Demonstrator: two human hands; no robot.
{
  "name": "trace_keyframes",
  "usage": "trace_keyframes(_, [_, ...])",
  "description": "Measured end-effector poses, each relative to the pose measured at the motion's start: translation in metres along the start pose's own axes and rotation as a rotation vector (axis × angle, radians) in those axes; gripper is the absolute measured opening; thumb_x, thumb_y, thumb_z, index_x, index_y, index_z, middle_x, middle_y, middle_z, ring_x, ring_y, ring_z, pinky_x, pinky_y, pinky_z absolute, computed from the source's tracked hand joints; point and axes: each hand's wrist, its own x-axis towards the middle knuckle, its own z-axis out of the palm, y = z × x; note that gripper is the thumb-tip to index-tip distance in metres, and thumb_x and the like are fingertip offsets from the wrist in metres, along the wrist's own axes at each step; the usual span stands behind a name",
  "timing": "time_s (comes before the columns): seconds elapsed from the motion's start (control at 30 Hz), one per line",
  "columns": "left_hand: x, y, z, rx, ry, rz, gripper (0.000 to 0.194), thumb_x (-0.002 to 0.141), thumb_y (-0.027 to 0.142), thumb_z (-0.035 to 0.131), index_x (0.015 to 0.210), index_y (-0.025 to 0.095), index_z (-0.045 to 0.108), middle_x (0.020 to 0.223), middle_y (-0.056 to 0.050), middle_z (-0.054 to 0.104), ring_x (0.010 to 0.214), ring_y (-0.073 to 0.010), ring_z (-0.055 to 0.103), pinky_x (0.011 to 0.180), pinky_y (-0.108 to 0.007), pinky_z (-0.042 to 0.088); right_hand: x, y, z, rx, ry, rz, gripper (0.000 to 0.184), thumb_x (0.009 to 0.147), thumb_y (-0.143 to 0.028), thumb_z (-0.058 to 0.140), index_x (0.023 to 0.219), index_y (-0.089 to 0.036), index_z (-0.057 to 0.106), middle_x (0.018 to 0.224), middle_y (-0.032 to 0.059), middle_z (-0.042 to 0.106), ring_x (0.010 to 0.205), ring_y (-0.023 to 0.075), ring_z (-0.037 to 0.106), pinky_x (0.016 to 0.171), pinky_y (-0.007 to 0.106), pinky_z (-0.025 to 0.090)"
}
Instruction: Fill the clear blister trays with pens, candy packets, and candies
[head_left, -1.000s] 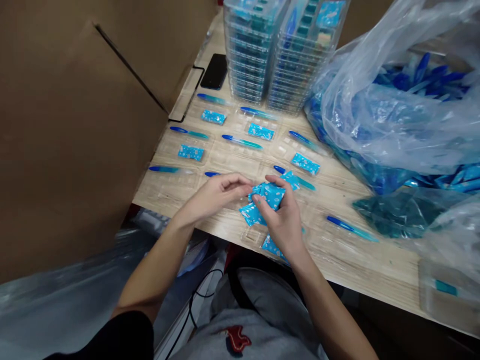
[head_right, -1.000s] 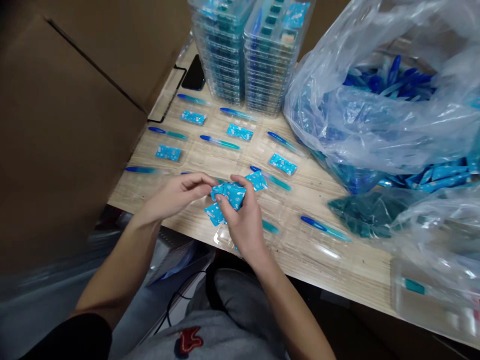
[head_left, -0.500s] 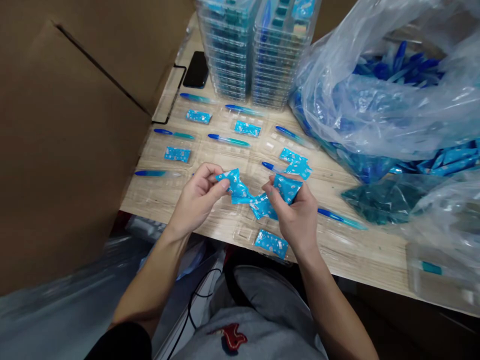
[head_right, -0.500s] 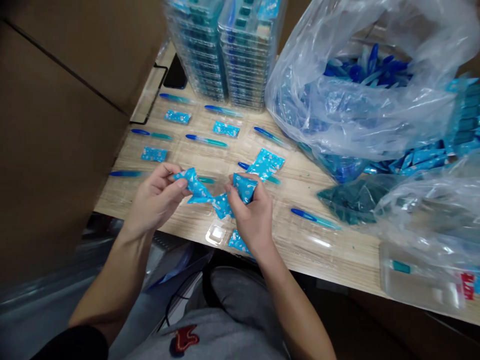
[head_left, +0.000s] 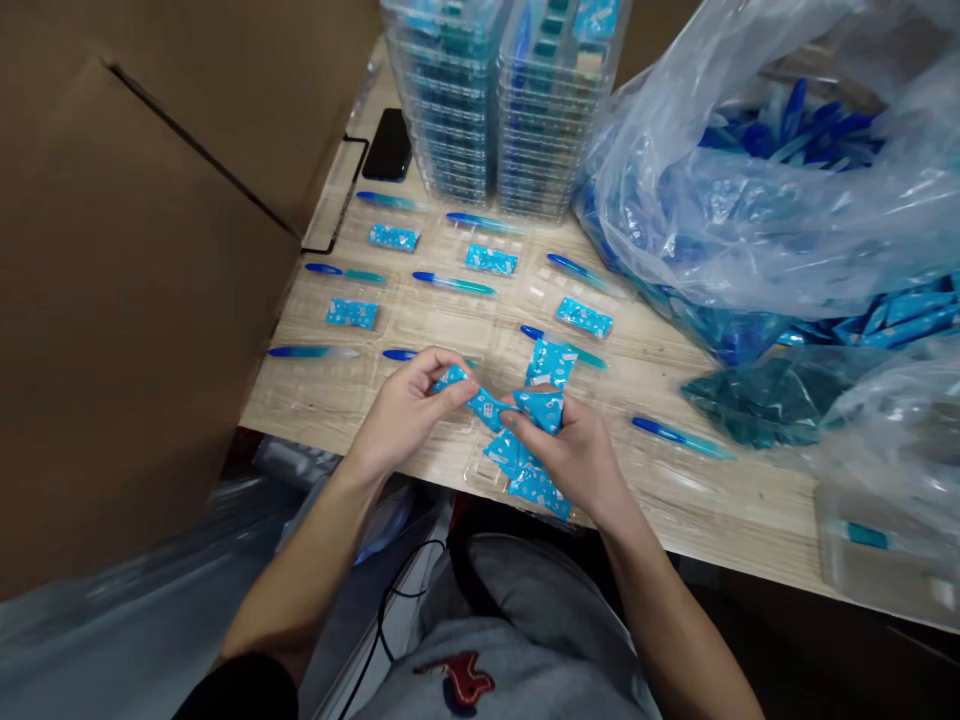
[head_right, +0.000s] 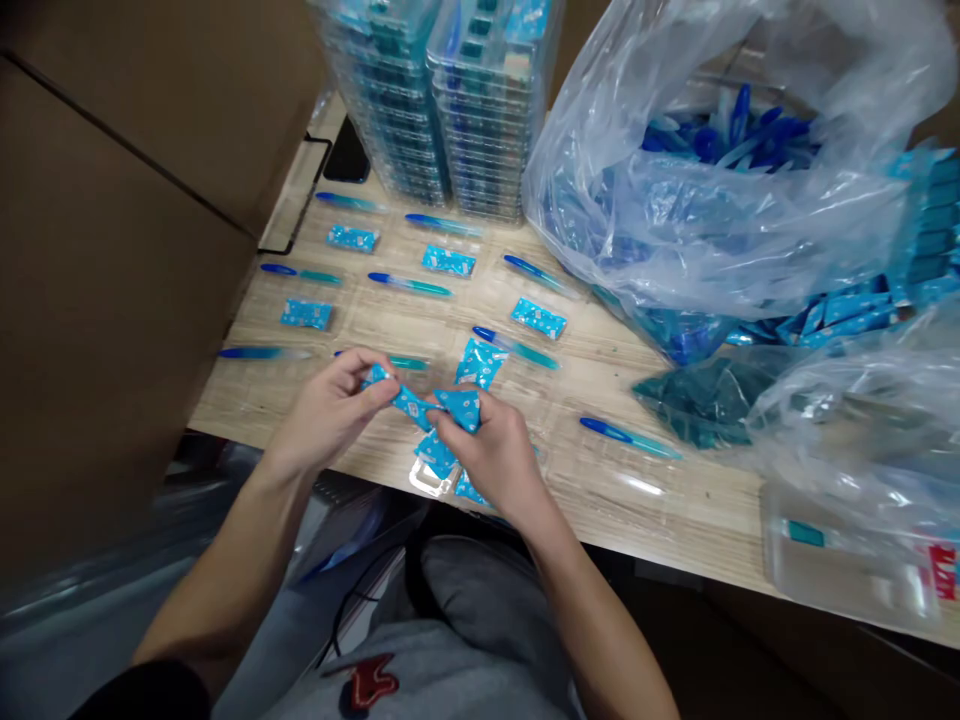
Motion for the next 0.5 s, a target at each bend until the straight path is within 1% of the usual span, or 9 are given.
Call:
trace_keyframes(0.03, [0.009, -0.006, -0.002, -0.002, 0.054, 0.005, 0.021, 0.073, 0.036, 0.074, 0.084, 0.021, 0.061, 0.079, 0.0, 0.063, 0.073, -0.015, 0.06, 0.069, -0.027, 0.05, 0.002, 0.001, -0.004, -0.021, 0.036, -0.001, 0.015, 0.075, -0.033, 0.069, 0.079, -0.02, 0.074, 0.075, 0.002, 0.075, 0.067, 0.0192, 0.068, 0.063, 0.031, 0.055])
trace_keyframes(0.1, [0.033, -0.018, -0.005, 0.075, 0.249, 0.079, 0.02, 0.076, 0.032, 0.071, 0.089, 0.022, 0.059, 0.088, -0.001, 0.064, 0.083, -0.0166, 0.061, 0.079, -0.029, 0.05, 0.005, 0.002, -0.011, -0.053, 0.155, 0.003, 0.017, 0.074, -0.034, 0.069, 0.078, -0.019, 0.073, 0.076, 0.0032, 0.075, 0.069, 0.0202, 0.069, 0.065, 0.033, 0.055])
trace_keyframes(0.13, [0.046, -0.023, -0.005, 0.161, 0.35, 0.121, 0.018, 0.078, 0.028, 0.069, 0.091, 0.022, 0.058, 0.093, -0.002, 0.064, 0.09, -0.018, 0.062, 0.085, -0.031, 0.049, 0.007, 0.002, -0.014, -0.063, 0.203, 0.003, 0.018, 0.074, -0.035, 0.069, 0.079, -0.018, 0.073, 0.077, 0.0037, 0.075, 0.069, 0.0205, 0.069, 0.066, 0.034, 0.056])
trace_keyframes(0.2, [0.069, -0.032, -0.002, 0.392, 0.438, 0.113, 0.016, 0.08, 0.021, 0.067, 0.09, 0.022, 0.054, 0.097, -0.005, 0.064, 0.104, -0.0241, 0.06, 0.099, -0.039, 0.043, 0.006, -0.001, -0.017, -0.078, 0.229, -0.007, 0.02, 0.074, -0.036, 0.07, 0.081, -0.018, 0.072, 0.077, 0.004, 0.075, 0.069, 0.0206, 0.069, 0.064, 0.033, 0.056])
trace_keyframes(0.3, [0.088, -0.042, 0.007, 0.642, 0.401, -0.003, 0.025, 0.074, 0.016, 0.074, 0.081, 0.02, 0.05, 0.101, -0.012, 0.063, 0.124, -0.0396, 0.049, 0.11, -0.058, 0.028, 0.001, -0.004, -0.014, -0.103, 0.192, -0.052, 0.019, 0.077, -0.035, 0.068, 0.083, -0.018, 0.071, 0.079, 0.0042, 0.075, 0.069, 0.0198, 0.069, 0.064, 0.032, 0.056])
trace_keyframes(0.37, [0.09, -0.042, 0.012, 0.679, 0.418, -0.022, 0.032, 0.069, 0.017, 0.079, 0.082, 0.019, 0.049, 0.113, -0.018, 0.059, 0.132, -0.0469, 0.038, 0.11, -0.064, 0.022, -0.004, -0.005, -0.009, -0.109, 0.142, -0.075, 0.017, 0.08, -0.034, 0.067, 0.086, -0.018, 0.071, 0.083, 0.0044, 0.075, 0.071, 0.0191, 0.069, 0.065, 0.031, 0.056])
trace_keyframes(0.43, [0.084, -0.037, 0.015, 0.641, 0.443, 0.028, 0.032, 0.072, 0.022, 0.078, 0.09, 0.018, 0.053, 0.123, -0.021, 0.054, 0.134, -0.0458, 0.036, 0.11, -0.062, 0.025, -0.007, -0.004, -0.004, -0.116, 0.054, -0.112, 0.016, 0.084, -0.033, 0.064, 0.088, -0.019, 0.071, 0.085, 0.0039, 0.075, 0.073, 0.0182, 0.069, 0.066, 0.029, 0.055])
trace_keyframes(0.47, [0.079, -0.031, 0.015, 0.583, 0.402, 0.057, 0.028, 0.076, 0.028, 0.075, 0.093, 0.018, 0.054, 0.123, -0.019, 0.054, 0.131, -0.0423, 0.041, 0.109, -0.059, 0.031, -0.008, -0.003, -0.002, -0.132, -0.012, -0.139, 0.015, 0.086, -0.031, 0.063, 0.089, -0.019, 0.071, 0.086, 0.0035, 0.075, 0.074, 0.0177, 0.069, 0.067, 0.029, 0.054])
trace_keyframes(0.5, [0.072, -0.024, 0.015, 0.491, 0.296, 0.074, 0.025, 0.082, 0.035, 0.07, 0.094, 0.018, 0.056, 0.119, -0.017, 0.056, 0.125, -0.0377, 0.049, 0.105, -0.055, 0.038, -0.009, -0.002, 0.0, -0.161, -0.089, -0.17, 0.014, 0.088, -0.03, 0.061, 0.09, -0.019, 0.071, 0.086, 0.0032, 0.075, 0.075, 0.0171, 0.069, 0.069, 0.028, 0.053])
